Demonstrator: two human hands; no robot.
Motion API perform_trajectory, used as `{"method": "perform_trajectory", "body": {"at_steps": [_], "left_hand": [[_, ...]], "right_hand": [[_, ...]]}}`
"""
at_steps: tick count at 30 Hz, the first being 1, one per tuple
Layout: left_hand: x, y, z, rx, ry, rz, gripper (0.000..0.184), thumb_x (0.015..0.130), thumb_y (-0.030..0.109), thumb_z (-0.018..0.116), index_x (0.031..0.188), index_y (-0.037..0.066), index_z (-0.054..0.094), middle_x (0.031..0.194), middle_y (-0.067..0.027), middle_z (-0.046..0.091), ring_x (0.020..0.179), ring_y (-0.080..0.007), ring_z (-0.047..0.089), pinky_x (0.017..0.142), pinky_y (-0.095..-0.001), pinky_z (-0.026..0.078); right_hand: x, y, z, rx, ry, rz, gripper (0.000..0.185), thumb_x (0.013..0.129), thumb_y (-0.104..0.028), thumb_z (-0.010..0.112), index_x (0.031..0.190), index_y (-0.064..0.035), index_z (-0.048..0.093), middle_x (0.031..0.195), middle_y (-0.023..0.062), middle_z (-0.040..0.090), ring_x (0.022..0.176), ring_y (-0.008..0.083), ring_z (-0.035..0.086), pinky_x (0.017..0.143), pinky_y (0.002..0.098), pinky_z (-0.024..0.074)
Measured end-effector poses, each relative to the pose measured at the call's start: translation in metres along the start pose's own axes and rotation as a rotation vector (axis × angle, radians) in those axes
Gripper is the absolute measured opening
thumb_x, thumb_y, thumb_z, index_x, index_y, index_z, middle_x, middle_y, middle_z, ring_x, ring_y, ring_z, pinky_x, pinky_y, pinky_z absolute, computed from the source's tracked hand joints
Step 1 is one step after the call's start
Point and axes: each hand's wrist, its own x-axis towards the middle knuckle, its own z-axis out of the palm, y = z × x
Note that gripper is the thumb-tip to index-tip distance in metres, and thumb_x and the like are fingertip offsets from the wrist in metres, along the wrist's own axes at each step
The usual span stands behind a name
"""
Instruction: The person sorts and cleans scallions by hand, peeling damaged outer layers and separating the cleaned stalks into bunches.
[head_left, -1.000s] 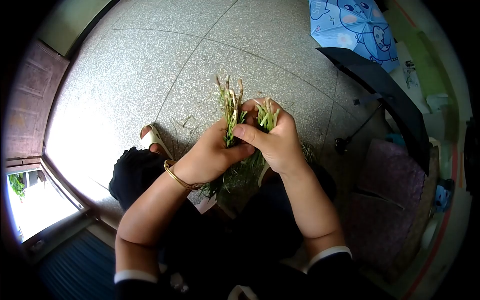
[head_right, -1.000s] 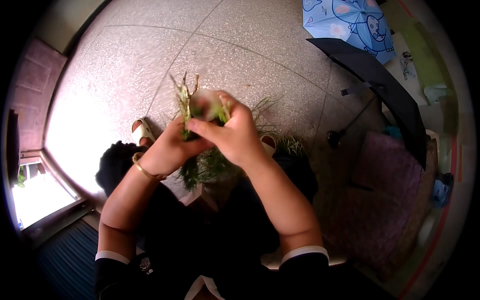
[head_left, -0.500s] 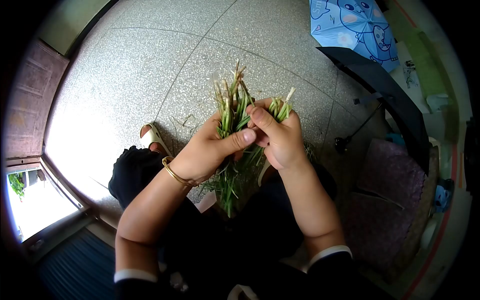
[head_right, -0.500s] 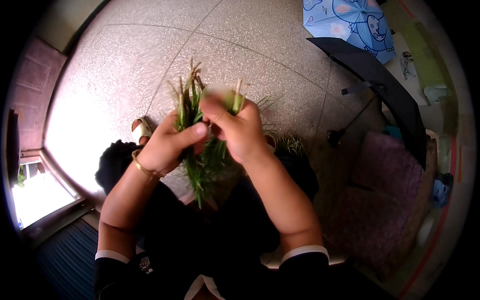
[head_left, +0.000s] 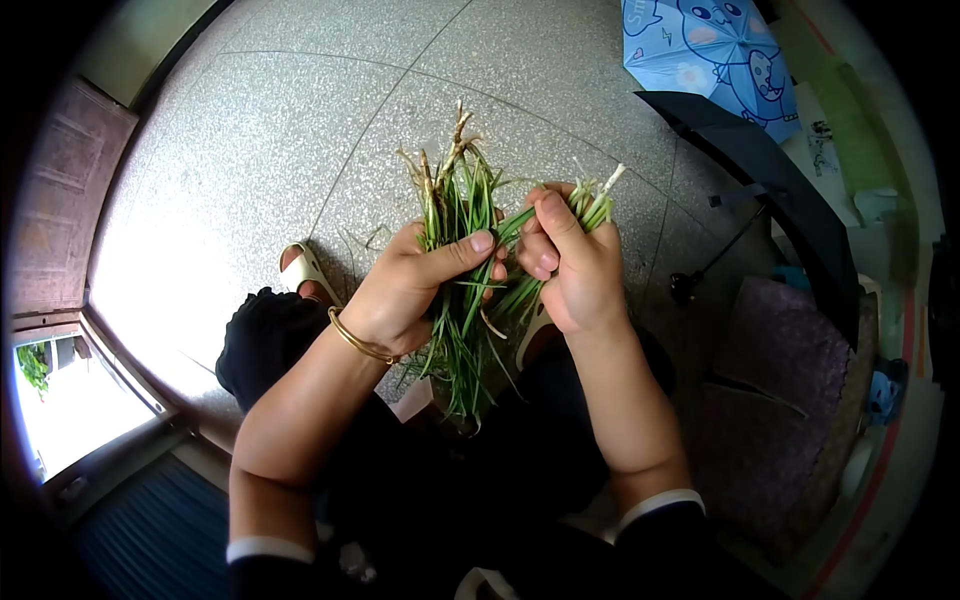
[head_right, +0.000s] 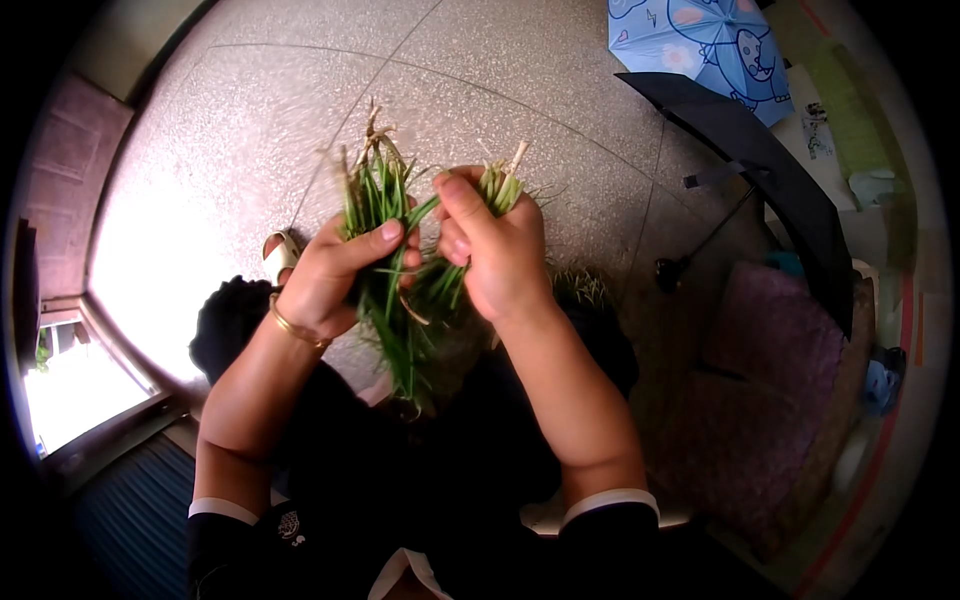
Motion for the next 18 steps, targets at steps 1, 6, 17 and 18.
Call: {"method": "perform_trajectory", "body": {"at_steps": [1,6,17,18], "left_hand": [[0.0,0.0,0.0,-0.014,-0.017,0.026,0.015,0.083,0.011,0.057,0.094,0.0,0.055,0.082,-0.0067,0.059,0.072,-0.0134,0.057,0.063,-0.0251,0.048],[-0.001,-0.002,0.009,-0.034,0.058,0.15,0.016,0.084,0.01,0.056,0.097,0.001,0.055,0.083,-0.0066,0.061,0.075,-0.0141,0.059,0.066,-0.0258,0.05],[-0.001,0.008,0.004,-0.184,0.09,0.12,0.022,0.087,0.017,0.05,0.098,-0.002,0.054,0.089,-0.0119,0.061,0.078,-0.0191,0.061,0.071,-0.0306,0.051],[-0.001,0.009,0.005,-0.234,0.122,0.104,0.024,0.088,0.018,0.049,0.099,-0.003,0.054,0.091,-0.0131,0.061,0.08,-0.02,0.061,0.073,-0.0317,0.051]], "right_hand": [[0.0,0.001,-0.001,-0.01,-0.034,0.024,0.024,0.081,-0.02,0.062,0.094,-0.0002,0.056,0.063,-0.0016,0.049,0.045,0.0035,0.036,0.041,0.0182,0.0305],[-0.004,0.011,0.002,-0.159,-0.063,0.056,0.024,0.081,-0.017,0.063,0.097,0.0001,0.057,0.062,-0.0028,0.05,0.045,0.0029,0.036,0.041,0.0183,0.0304],[0.007,-0.004,-0.012,-0.07,-0.215,-0.025,0.019,0.088,-0.022,0.049,0.094,-0.0059,0.056,0.099,0.0133,0.062,0.083,0.0172,0.059,0.065,0.0285,0.0431],[0.007,-0.006,-0.015,-0.07,-0.215,-0.024,0.019,0.088,-0.022,0.049,0.094,-0.0059,0.056,0.099,0.0133,0.062,0.083,0.0172,0.059,0.065,0.0285,0.0431]]}}
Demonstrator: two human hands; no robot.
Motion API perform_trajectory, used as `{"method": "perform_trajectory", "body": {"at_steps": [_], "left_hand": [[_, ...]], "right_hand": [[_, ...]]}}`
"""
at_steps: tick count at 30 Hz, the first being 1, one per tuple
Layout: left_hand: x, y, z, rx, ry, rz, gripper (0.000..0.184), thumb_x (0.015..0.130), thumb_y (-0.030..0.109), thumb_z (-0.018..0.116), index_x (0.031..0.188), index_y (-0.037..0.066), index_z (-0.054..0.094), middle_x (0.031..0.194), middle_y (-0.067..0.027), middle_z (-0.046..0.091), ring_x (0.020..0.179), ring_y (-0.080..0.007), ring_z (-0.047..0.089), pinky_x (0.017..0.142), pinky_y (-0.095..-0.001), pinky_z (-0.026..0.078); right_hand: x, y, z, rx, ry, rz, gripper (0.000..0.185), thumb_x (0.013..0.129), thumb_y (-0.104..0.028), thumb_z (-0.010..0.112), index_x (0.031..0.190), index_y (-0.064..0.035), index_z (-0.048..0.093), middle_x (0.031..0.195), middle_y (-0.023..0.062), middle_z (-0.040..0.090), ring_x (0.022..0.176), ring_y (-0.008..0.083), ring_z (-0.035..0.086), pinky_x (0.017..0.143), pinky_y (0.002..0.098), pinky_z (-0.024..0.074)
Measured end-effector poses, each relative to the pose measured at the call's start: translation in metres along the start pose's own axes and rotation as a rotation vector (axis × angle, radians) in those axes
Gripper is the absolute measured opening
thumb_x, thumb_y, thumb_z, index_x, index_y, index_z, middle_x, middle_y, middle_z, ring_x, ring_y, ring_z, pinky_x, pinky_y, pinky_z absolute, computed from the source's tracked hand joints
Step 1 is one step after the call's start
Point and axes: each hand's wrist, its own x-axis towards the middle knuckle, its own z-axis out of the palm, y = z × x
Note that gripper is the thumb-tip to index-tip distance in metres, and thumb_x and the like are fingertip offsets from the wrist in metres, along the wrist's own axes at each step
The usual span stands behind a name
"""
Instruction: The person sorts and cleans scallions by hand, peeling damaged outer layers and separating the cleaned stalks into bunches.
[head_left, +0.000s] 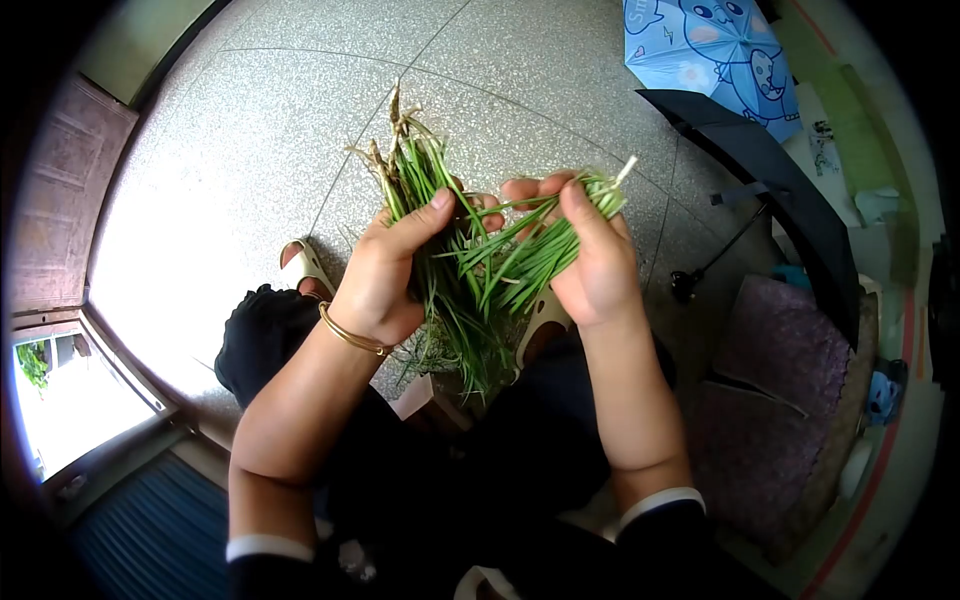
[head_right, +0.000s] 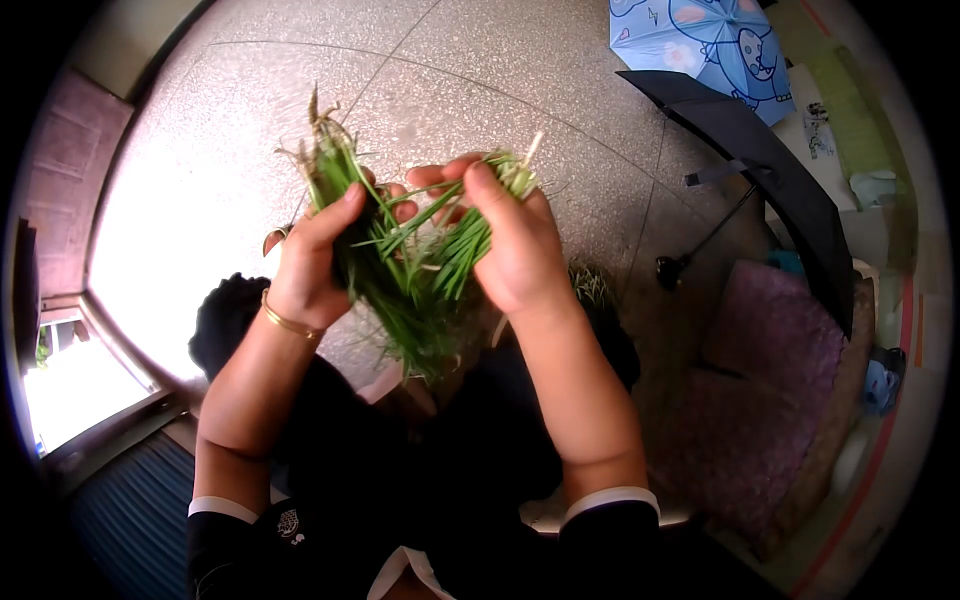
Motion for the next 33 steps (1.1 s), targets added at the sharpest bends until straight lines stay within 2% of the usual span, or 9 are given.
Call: {"method": "perform_trajectory", "body": {"at_steps": [6,10,11,15,18,23,25,28,33], "left_hand": [[0.003,0.0,-0.006,-0.07,-0.023,-0.006,0.033,0.09,0.026,0.043,0.104,-0.002,0.052,0.093,-0.0138,0.061,0.081,-0.0217,0.06,0.075,-0.0342,0.05],[0.004,0.0,-0.012,-0.017,-0.022,-0.023,0.027,0.09,0.023,0.046,0.099,-0.001,0.054,0.086,-0.0103,0.061,0.074,-0.019,0.06,0.068,-0.0314,0.051],[0.005,-0.001,-0.012,0.01,-0.005,-0.011,0.024,0.089,0.022,0.047,0.096,0.0,0.055,0.084,-0.0092,0.061,0.072,-0.0181,0.06,0.065,-0.0302,0.051],[0.003,0.0,-0.008,0.017,0.006,0.005,0.02,0.088,0.019,0.049,0.092,0.001,0.056,0.081,-0.0084,0.06,0.07,-0.017,0.059,0.062,-0.0281,0.051],[0.002,0.002,-0.009,0.065,-0.032,-0.045,0.018,0.088,0.017,0.049,0.093,0.001,0.056,0.084,-0.0088,0.06,0.07,-0.0174,0.06,0.062,-0.0274,0.052],[0.002,-0.001,-0.004,0.021,-0.08,-0.003,0.017,0.086,0.013,0.051,0.1,0.003,0.052,0.1,-0.009,0.053,0.084,-0.0182,0.056,0.064,-0.0292,0.052],[0.001,-0.001,-0.004,0.057,-0.071,0.004,0.018,0.086,0.012,0.052,0.101,0.003,0.052,0.1,-0.0085,0.053,0.086,-0.0186,0.055,0.064,-0.0287,0.052],[0.0,-0.003,-0.005,0.091,-0.079,0.01,0.021,0.083,0.01,0.055,0.103,0.002,0.052,0.1,-0.007,0.053,0.088,-0.0186,0.054,0.062,-0.0275,0.052],[-0.002,-0.004,-0.006,0.194,-0.159,0.007,0.021,0.081,0.006,0.059,0.101,0.0,0.054,0.079,-0.0078,0.058,0.067,-0.0128,0.056,0.054,-0.0225,0.046]], "right_hand": [[0.002,-0.005,-0.003,0.329,-0.017,-0.04,0.017,0.089,-0.022,0.046,0.091,-0.0068,0.053,0.096,0.014,0.061,0.091,0.0233,0.058,0.081,0.0368,0.0443],[0.001,-0.018,-0.016,0.349,-0.04,-0.039,0.016,0.09,-0.02,0.043,0.089,-0.0059,0.052,0.069,0.003,0.052,0.067,0.0146,0.051,0.069,0.0354,0.046],[0.0,-0.026,-0.022,0.327,-0.013,0.015,0.017,0.091,-0.02,0.042,0.088,-0.0058,0.051,0.064,0.0001,0.045,0.057,0.0101,0.043,0.057,0.0291,0.0417],[-0.006,-0.047,-0.027,-0.901,0.275,-0.048,0.026,0.076,-0.017,0.066,0.089,-0.0034,0.049,0.069,-0.0004,0.046,0.059,0.0037,0.039,0.05,0.0204,0.0335],[-0.007,-0.047,-0.013,-1.262,0.522,-0.137,0.031,0.072,-0.012,0.07,0.091,-0.0018,0.048,0.072,0.0004,0.047,0.063,0.0053,0.04,0.054,0.021,0.0361],[-0.009,-0.037,-0.005,-0.816,0.352,-0.348,0.034,0.071,-0.013,0.07,0.096,0.0006,0.051,0.074,0.0036,0.059,0.062,0.009,0.052,0.056,0.0204,0.0407],[-0.012,-0.035,-0.006,-0.466,0.114,0.024,0.028,0.072,-0.011,0.067,0.094,0.0009,0.056,0.075,0.0028,0.058,0.06,0.0064,0.049,0.053,0.0175,0.0375],[-0.01,-0.026,-0.005,-0.222,0.015,0.131,0.013,0.073,-0.007,0.061,0.083,-0.0018,0.054,0.072,0.0006,0.054,0.049,0.0021,0.036,0.042,0.0173,0.029],[-0.009,-0.017,-0.001,-0.126,-0.037,0.088,0.015,0.073,-0.003,0.058,0.086,-0.0021,0.05,0.063,-0.0019,0.045,0.051,0.0033,0.037,0.043,0.0181,0.0282]]}}
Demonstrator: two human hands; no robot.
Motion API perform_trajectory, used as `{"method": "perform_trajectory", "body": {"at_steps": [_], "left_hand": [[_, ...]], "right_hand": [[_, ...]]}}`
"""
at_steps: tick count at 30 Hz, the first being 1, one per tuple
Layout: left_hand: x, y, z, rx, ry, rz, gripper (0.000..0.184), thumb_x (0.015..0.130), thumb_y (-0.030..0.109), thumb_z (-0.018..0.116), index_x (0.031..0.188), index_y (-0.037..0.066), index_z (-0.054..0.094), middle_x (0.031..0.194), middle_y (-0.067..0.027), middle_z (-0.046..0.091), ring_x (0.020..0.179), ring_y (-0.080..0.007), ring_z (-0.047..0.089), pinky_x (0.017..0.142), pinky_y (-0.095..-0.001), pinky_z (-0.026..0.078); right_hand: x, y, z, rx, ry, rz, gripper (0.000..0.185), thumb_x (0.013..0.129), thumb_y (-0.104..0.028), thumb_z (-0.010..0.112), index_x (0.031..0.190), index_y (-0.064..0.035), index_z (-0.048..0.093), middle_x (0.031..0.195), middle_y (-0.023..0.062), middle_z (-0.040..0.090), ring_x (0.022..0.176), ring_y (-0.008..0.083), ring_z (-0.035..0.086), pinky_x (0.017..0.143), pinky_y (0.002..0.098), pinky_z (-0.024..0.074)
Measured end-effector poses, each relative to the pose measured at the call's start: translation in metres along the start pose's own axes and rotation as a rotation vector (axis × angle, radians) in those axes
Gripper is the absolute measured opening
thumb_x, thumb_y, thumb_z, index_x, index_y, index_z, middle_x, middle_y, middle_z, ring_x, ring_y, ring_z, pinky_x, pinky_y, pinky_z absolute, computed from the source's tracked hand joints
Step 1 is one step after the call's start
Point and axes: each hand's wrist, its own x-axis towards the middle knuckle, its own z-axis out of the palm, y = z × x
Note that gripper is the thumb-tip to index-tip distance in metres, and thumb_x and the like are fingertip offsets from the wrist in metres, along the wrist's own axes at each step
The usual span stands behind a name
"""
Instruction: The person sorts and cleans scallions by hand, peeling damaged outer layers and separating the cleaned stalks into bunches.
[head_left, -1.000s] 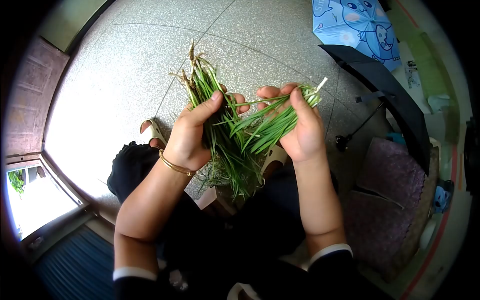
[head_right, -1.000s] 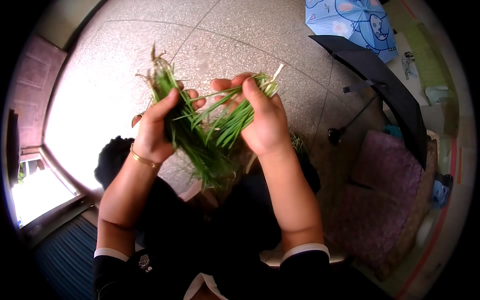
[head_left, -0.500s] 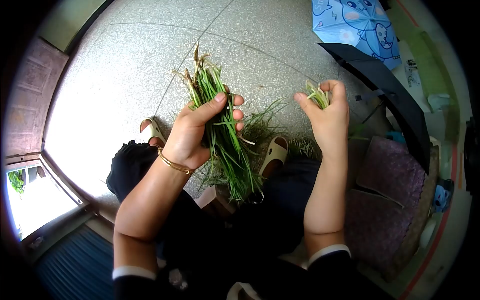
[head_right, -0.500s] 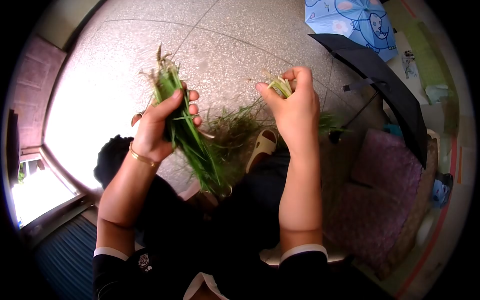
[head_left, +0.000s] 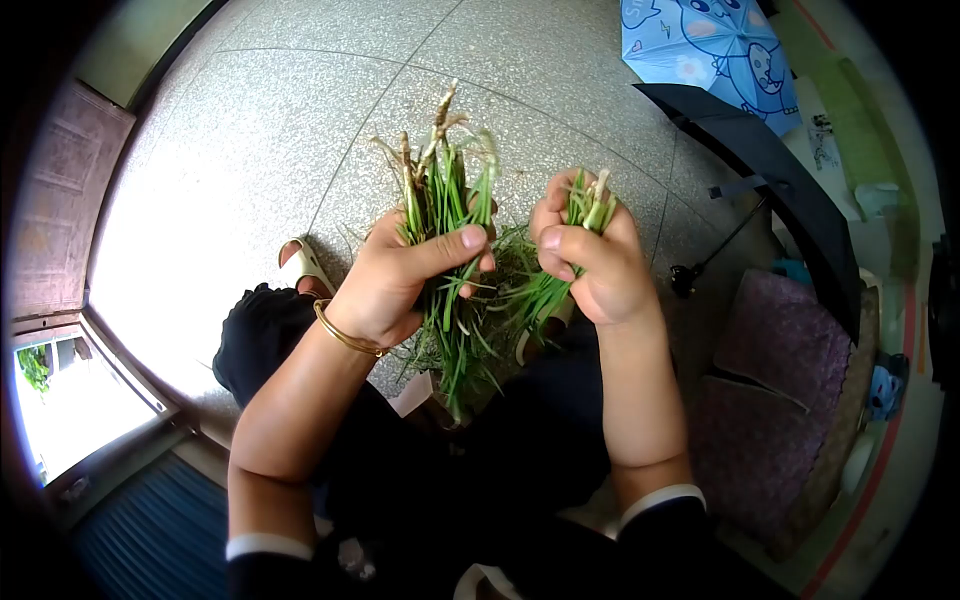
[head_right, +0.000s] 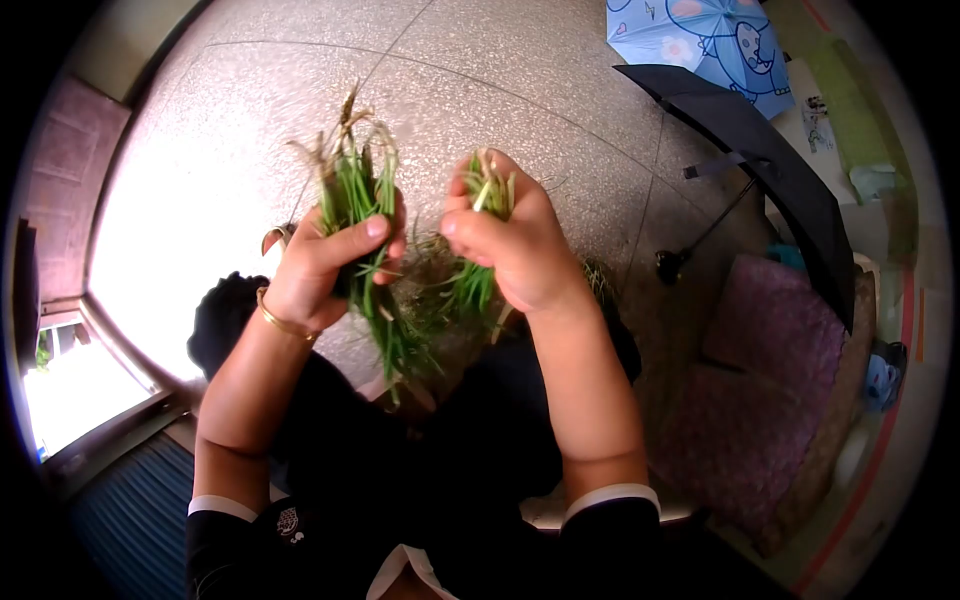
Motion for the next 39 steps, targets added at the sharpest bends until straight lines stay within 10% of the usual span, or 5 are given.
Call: {"method": "perform_trajectory", "body": {"at_steps": [7,25,32,39], "left_hand": [[-0.004,0.002,0.003,0.111,0.002,-0.001,0.025,0.076,0.003,0.065,0.097,0.002,0.053,0.08,-0.0046,0.06,0.068,-0.0122,0.058,0.054,-0.0218,0.044],[-0.001,0.001,0.003,0.1,-0.025,-0.137,0.021,0.08,0.004,0.06,0.099,-0.002,0.055,0.076,-0.0031,0.057,0.06,-0.0093,0.051,0.052,-0.022,0.042],[0.009,0.003,-0.01,0.018,0.258,-0.111,0.022,0.081,0.006,0.053,0.1,-0.004,0.054,0.07,0.0002,0.048,0.052,-0.0062,0.043,0.046,-0.0186,0.036],[0.006,0.011,-0.009,-0.134,0.078,-0.025,0.028,0.08,0.011,0.058,0.104,0.0,0.053,0.062,0.0043,0.043,0.046,-0.0033,0.035,0.041,-0.0177,0.028]], "right_hand": [[0.002,0.012,0.016,0.063,0.102,0.001,0.017,0.077,-0.007,0.062,0.09,0.0003,0.055,0.073,0.002,0.057,0.063,0.0083,0.051,0.058,0.0222,0.0436],[0.006,-0.016,-0.019,0.249,0.284,-0.144,0.013,0.08,-0.016,0.051,0.068,-0.0104,0.052,0.046,-0.0045,0.038,0.039,0.0042,0.031,0.038,0.0195,0.0281],[-0.005,-0.04,-0.073,0.62,0.206,-0.406,0.011,0.081,-0.018,0.05,0.078,-0.0081,0.052,0.076,0.0029,0.052,0.049,0.0057,0.034,0.04,0.0182,0.0281],[-0.007,-0.036,-0.058,0.152,0.224,-0.198,0.007,0.079,-0.011,0.053,0.082,-0.0043,0.053,0.065,0.0021,0.05,0.046,0.0045,0.034,0.041,0.0184,0.0288]]}}
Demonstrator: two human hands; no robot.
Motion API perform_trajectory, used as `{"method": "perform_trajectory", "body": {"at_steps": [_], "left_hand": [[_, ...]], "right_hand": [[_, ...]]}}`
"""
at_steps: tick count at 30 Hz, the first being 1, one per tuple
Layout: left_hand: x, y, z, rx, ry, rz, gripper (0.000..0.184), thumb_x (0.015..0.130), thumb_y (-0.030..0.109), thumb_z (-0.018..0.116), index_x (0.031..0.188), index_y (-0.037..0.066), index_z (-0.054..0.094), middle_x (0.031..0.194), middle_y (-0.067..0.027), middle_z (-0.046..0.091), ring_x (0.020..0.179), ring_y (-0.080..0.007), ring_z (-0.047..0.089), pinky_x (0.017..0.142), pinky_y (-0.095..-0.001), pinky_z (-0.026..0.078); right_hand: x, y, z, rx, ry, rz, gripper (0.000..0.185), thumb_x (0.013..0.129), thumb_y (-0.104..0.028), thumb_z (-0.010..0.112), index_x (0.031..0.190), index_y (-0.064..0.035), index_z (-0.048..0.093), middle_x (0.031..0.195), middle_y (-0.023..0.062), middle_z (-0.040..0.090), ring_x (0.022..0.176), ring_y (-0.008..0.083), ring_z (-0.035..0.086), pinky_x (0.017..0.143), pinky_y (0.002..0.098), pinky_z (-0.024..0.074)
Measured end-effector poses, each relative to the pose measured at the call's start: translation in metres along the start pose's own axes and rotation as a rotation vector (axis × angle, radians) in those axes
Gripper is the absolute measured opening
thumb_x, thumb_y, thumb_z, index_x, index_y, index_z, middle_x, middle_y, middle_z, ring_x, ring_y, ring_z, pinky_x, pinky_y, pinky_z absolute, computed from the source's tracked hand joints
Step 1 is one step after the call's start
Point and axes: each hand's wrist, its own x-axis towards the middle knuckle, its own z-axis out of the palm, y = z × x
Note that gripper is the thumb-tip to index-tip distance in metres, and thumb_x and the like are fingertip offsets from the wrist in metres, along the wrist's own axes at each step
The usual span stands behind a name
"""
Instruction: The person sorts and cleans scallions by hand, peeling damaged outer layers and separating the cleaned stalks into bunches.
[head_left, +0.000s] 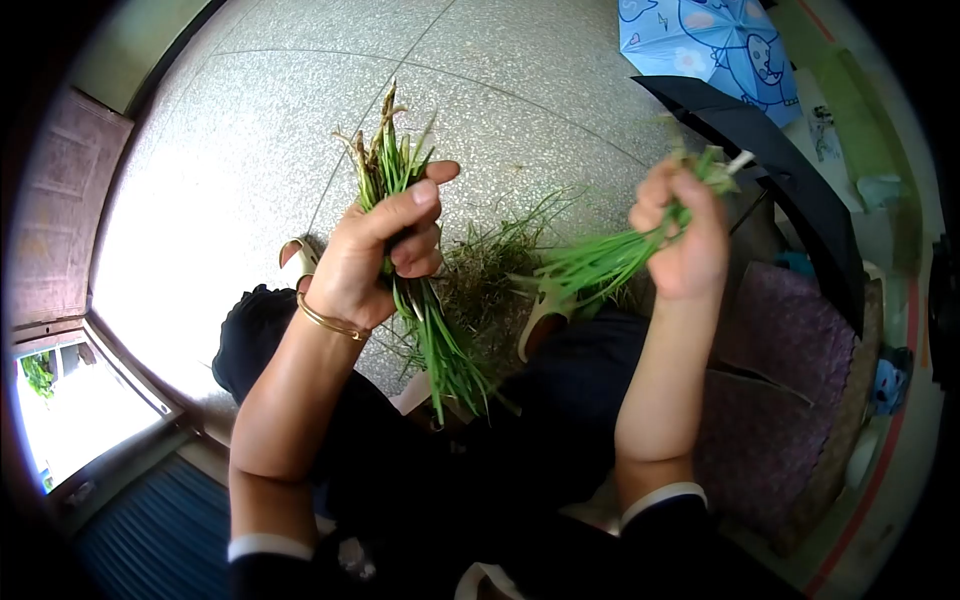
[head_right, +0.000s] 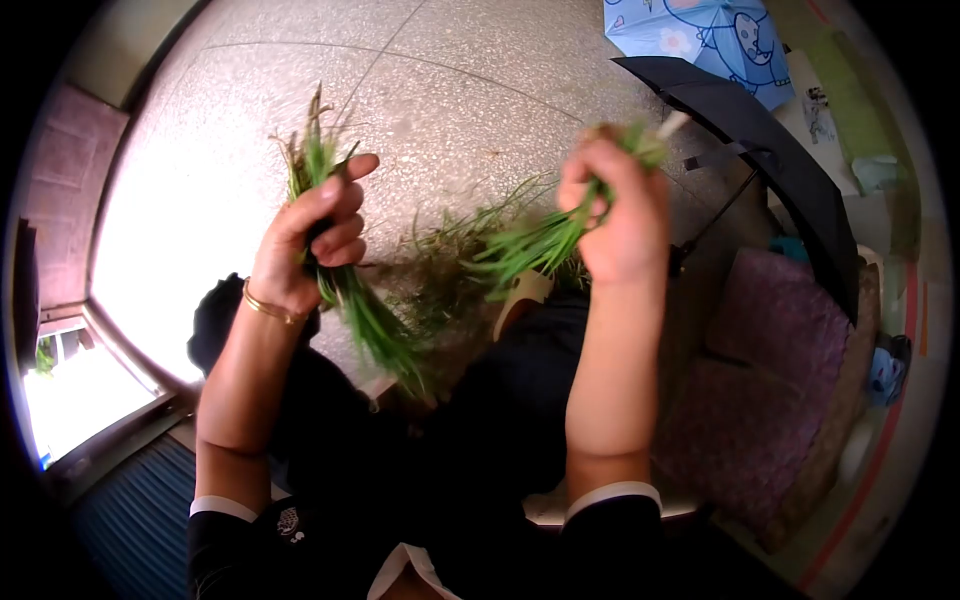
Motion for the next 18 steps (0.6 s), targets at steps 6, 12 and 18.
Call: {"method": "perform_trajectory", "body": {"at_steps": [6,12,18], "left_hand": [[-0.008,-0.005,0.009,0.235,0.0,0.076,0.018,0.072,0.01,0.07,0.085,0.002,0.062,0.06,0.0021,0.053,0.044,-0.0042,0.041,0.04,-0.0191,0.03],[-0.008,-0.008,0.017,0.595,0.085,0.355,0.032,0.073,0.008,0.07,0.101,-0.001,0.059,0.078,-0.0013,0.061,0.065,-0.0044,0.051,0.057,-0.0195,0.043],[-0.006,-0.013,0.013,0.812,0.117,0.442,0.015,0.079,0.013,0.065,0.087,0.0,0.061,0.063,0.0035,0.053,0.057,-0.0035,0.044,0.053,-0.02,0.039]], "right_hand": [[-0.017,0.031,0.052,-0.318,-0.011,0.144,0.01,0.071,-0.003,0.064,0.079,-0.0025,0.057,0.072,0.004,0.059,0.053,0.0054,0.048,0.047,0.0184,0.0383],[-0.023,0.05,0.071,-0.475,-0.058,0.057,0.009,0.074,0.002,0.063,0.08,-0.001,0.056,0.076,0.0034,0.058,0.067,0.0092,0.055,0.061,0.0221,0.0456],[-0.023,0.052,0.073,-0.534,-0.117,0.073,0.007,0.075,0.0,0.062,0.076,-0.0017,0.055,0.07,0.0021,0.057,0.064,0.0078,0.053,0.056,0.0213,0.0438]]}}
